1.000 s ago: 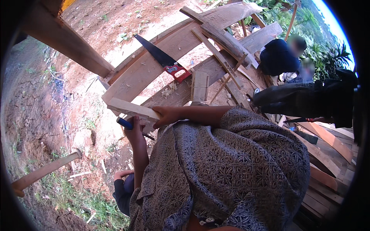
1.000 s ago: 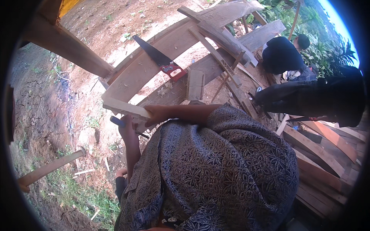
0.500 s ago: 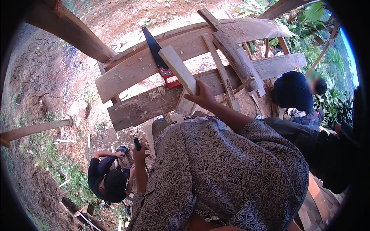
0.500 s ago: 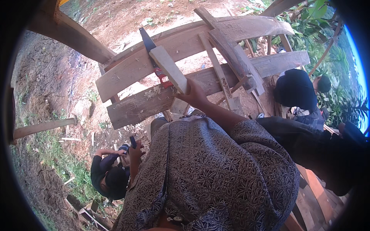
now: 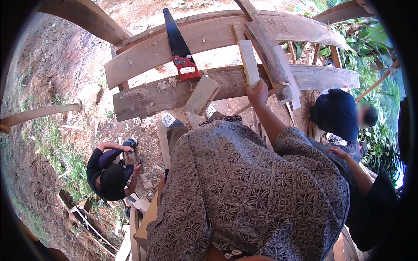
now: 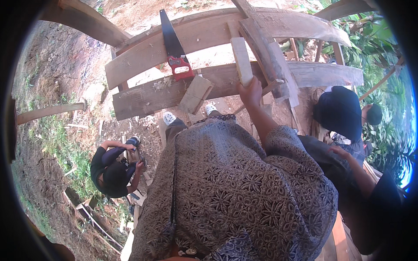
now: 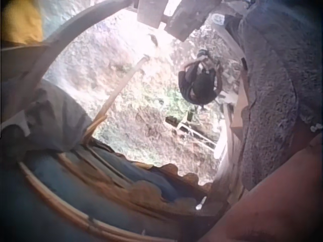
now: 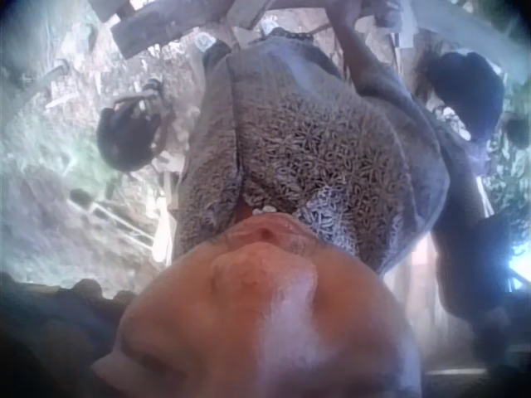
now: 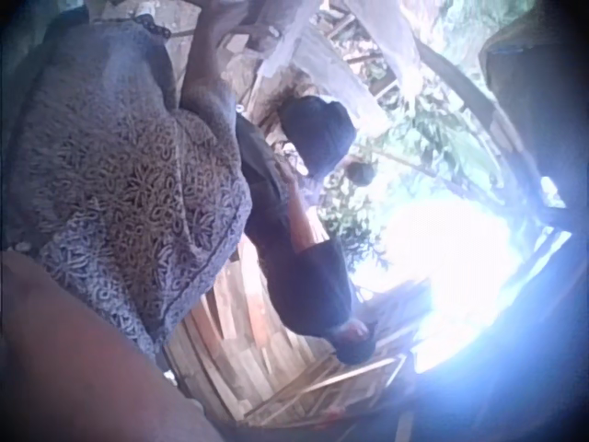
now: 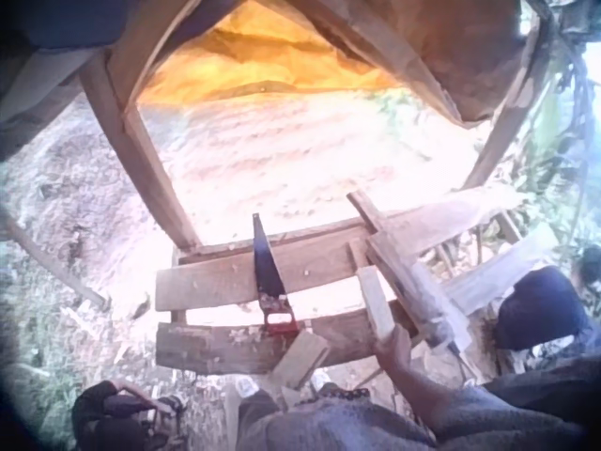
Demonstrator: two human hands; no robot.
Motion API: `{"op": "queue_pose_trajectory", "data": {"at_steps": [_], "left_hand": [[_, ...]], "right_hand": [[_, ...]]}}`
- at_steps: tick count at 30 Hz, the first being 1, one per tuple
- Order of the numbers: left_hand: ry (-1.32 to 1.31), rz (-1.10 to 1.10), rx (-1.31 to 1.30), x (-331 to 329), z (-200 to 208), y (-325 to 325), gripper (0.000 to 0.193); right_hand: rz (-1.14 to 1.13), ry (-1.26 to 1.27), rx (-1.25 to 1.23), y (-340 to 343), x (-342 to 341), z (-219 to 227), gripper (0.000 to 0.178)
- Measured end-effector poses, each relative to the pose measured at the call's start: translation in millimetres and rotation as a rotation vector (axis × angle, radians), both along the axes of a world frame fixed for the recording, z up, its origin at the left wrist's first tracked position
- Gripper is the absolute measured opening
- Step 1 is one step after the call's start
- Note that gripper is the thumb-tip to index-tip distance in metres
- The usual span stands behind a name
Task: The person uses a hammer and chisel to carve and shape a small wooden block on a workbench. They repeatedly strike the chisel, remove wood shavings, and adjust the block's position. A hand saw is visible on the bench, and another person works nearby.
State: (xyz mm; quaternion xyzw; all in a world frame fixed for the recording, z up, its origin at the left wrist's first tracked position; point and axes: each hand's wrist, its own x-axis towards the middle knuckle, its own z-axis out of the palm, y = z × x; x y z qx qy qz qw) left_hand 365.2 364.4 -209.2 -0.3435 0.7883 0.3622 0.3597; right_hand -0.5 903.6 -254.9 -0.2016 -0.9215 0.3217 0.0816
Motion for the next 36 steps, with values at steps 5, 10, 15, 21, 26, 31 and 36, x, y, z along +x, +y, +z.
{"op": "queue_pose_trajectory", "data": {"at_steps": [5,10,15,21,26,31,36], "left_hand": [[0.011,0.065,0.001,22,-7,15,0.037],[0.025,0.108,0.009,36,-24,35,0.037],[0.055,0.107,0.024,41,-37,44,0.037],[0.170,0.151,0.026,42,-40,46,0.037],[0.136,0.336,0.159,20,-18,47,0.038],[0.119,0.286,0.160,-7,2,63,0.037],[0.123,0.181,0.157,-28,3,75,0.032]], "right_hand": [[-0.065,-0.237,0.182,2,-9,-6,0.081],[-0.039,-0.378,0.141,5,-12,-1,0.095],[0.016,-0.307,0.198,9,-19,-3,0.089],[-0.004,-0.281,0.212,13,-22,-9,0.077],[0.012,-0.212,0.251,7,-25,-1,0.080],[0.378,0.151,0.002,-39,-38,8,0.096],[0.622,-0.089,-0.037,-120,-37,10,0.100]]}}
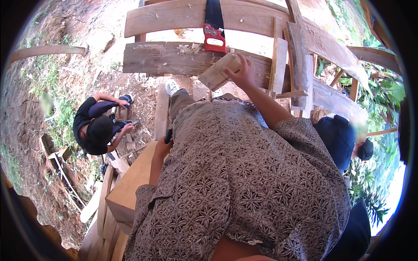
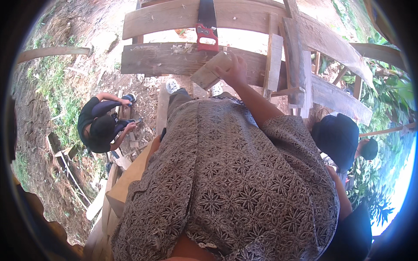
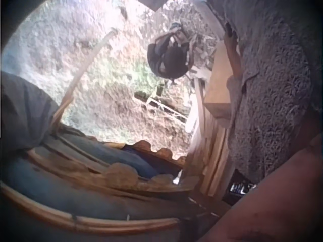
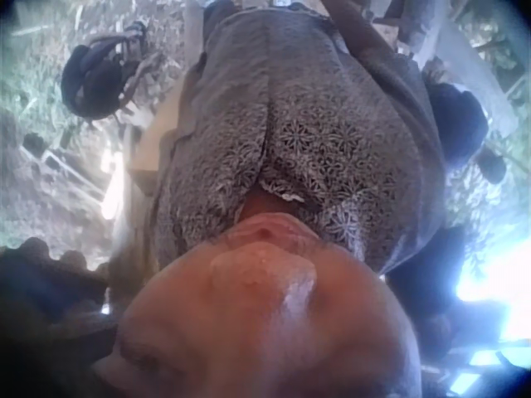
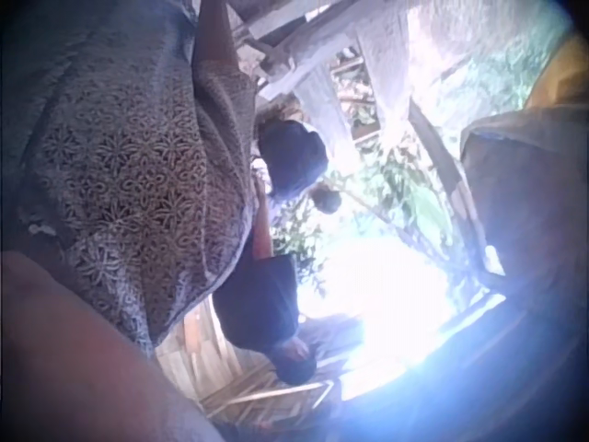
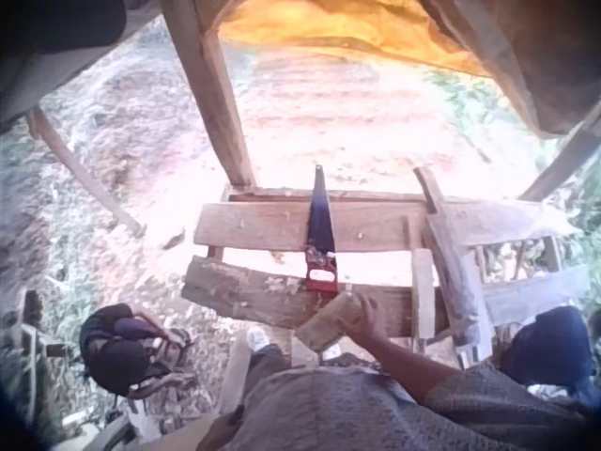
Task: The person uses a hammer and chisel to carve and shape a small wooden block on a workbench. They repeatedly strike the chisel, remove wood shavings, and adjust the block's position. A hand saw is visible on the bench, and another person works nearby.
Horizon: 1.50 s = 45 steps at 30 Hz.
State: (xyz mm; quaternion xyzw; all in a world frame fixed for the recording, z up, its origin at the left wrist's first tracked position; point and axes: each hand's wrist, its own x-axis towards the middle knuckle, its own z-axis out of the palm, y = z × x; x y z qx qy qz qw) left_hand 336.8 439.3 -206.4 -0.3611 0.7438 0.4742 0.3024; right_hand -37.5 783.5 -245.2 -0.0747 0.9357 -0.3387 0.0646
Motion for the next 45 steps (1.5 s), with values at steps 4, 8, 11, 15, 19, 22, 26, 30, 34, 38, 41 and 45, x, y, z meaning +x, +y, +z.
{"op": "queue_pose_trajectory", "data": {"at_steps": [4,8,11,15,19,22,26,30,34,38,41,45], "left_hand": [[0.019,0.020,-0.058,-4,4,7,0.031],[-0.022,0.101,-0.115,1,10,15,0.031],[-0.077,0.182,-0.070,8,6,20,0.034],[-0.118,0.109,-0.213,24,-8,27,0.041],[-0.018,0.117,-0.362,33,-17,33,0.047],[-0.045,0.202,-0.342,30,-19,37,0.047],[-0.059,0.243,-0.319,28,-21,46,0.042],[-0.003,0.282,-0.335,37,-28,51,0.041],[-0.046,0.334,-0.331,49,-23,46,0.044],[-0.076,0.352,-0.322,57,-9,31,0.044],[-0.150,0.398,-0.269,61,-5,16,0.044],[-0.147,0.381,-0.270,68,-15,-12,0.044]], "right_hand": [[-0.141,-0.134,-0.063,-32,-7,7,0.096],[-0.216,-0.260,-0.098,-33,-24,8,0.087],[-0.239,-0.336,-0.125,-33,-36,2,0.083],[-0.355,-0.398,-0.121,-43,-45,-4,0.084],[-0.350,-0.459,-0.234,-47,-51,0,0.074],[-0.285,-0.469,-0.264,-33,-62,5,0.064],[-0.210,-0.303,-0.220,9,-89,6,0.055],[-0.107,-0.330,-0.007,44,-117,-6,0.064],[-0.066,-0.319,0.122,51,-125,-15,0.070],[-0.254,-0.049,0.174,30,-118,2,0.060],[-0.192,0.012,-0.006,-12,-113,31,0.053],[0.005,0.027,-0.273,-110,-95,66,0.043]]}}
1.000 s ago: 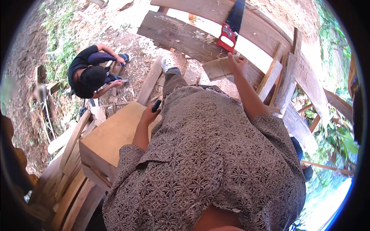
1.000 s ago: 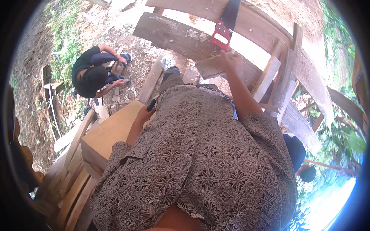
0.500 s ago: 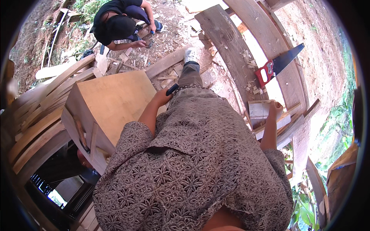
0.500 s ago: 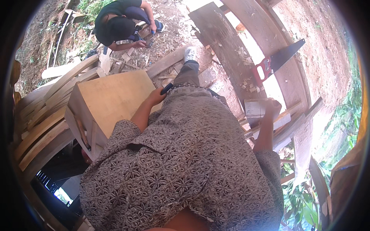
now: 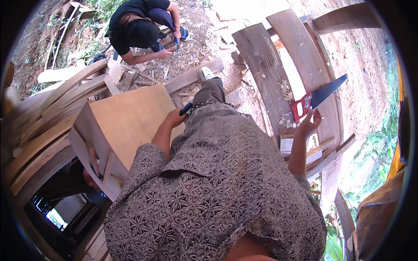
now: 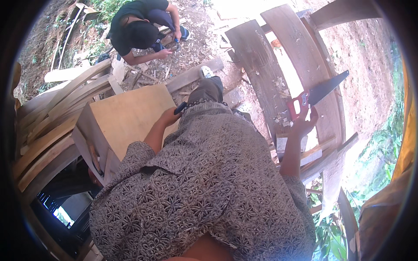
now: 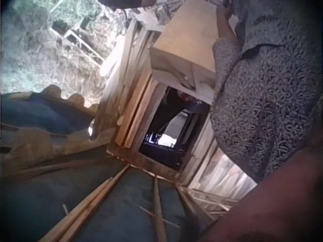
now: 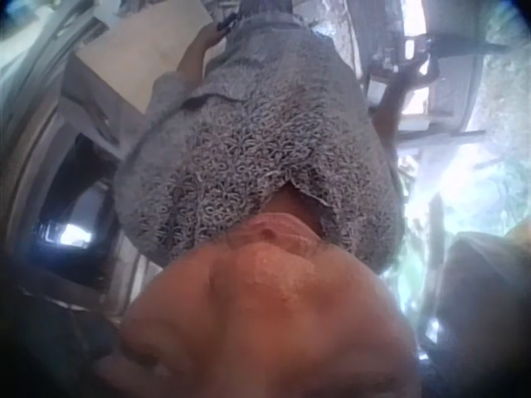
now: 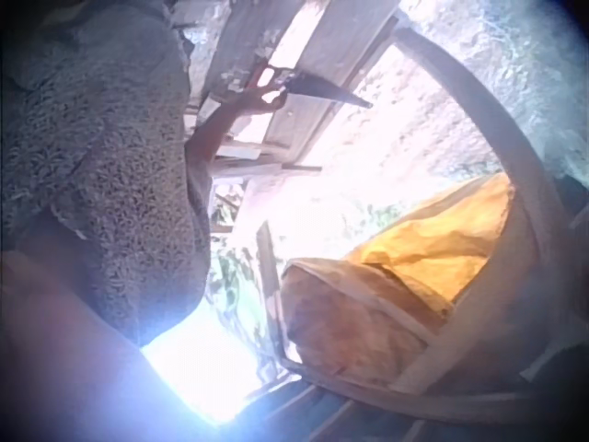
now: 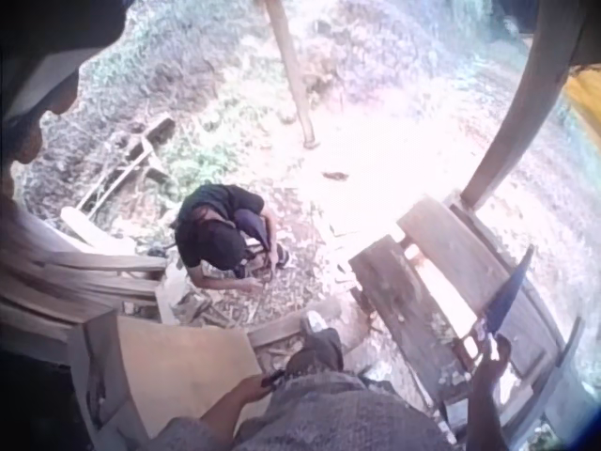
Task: The person uses a hammer and chisel to carve and shape a small wooden block on a workbench. They repeatedly strike the chisel, remove wood shavings, and adjust the block's position. A hand saw is visible on the bench, and another person works nearby.
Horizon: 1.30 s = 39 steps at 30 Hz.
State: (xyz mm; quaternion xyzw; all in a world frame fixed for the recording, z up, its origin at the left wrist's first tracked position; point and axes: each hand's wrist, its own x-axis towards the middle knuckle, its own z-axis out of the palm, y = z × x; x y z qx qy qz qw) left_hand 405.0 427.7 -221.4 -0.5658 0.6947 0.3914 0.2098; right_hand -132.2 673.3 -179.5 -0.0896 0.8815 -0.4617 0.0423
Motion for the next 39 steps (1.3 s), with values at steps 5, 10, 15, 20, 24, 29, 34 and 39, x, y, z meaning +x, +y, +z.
{"op": "queue_pose_trajectory", "data": {"at_steps": [5,10,15,20,24,29,34,39], "left_hand": [[0.012,0.095,0.074,5,-16,-43,0.045],[0.039,0.188,0.109,5,-16,-105,0.046],[0.069,0.257,0.095,18,19,-172,0.045],[0.112,0.328,0.046,40,50,-228,0.044],[0.020,0.335,0.016,49,71,-251,0.040],[-0.196,0.130,-0.359,50,115,-263,0.036],[-0.239,0.211,-0.445,53,156,-282,0.039],[-0.339,0.089,-0.286,38,156,-312,0.038]], "right_hand": [[0.366,-0.056,-0.002,-136,24,14,0.037],[0.623,-0.040,0.288,-253,44,-22,0.070],[0.452,-0.246,0.743,-307,69,-63,0.126],[0.509,-0.568,0.660,-314,61,-54,0.137],[0.599,-0.567,0.830,-326,62,-28,0.110],[0.622,-0.423,0.978,-336,68,-18,0.105],[0.660,-0.583,0.846,-324,60,-36,0.101],[0.654,-0.533,0.740,-317,62,-42,0.096]]}}
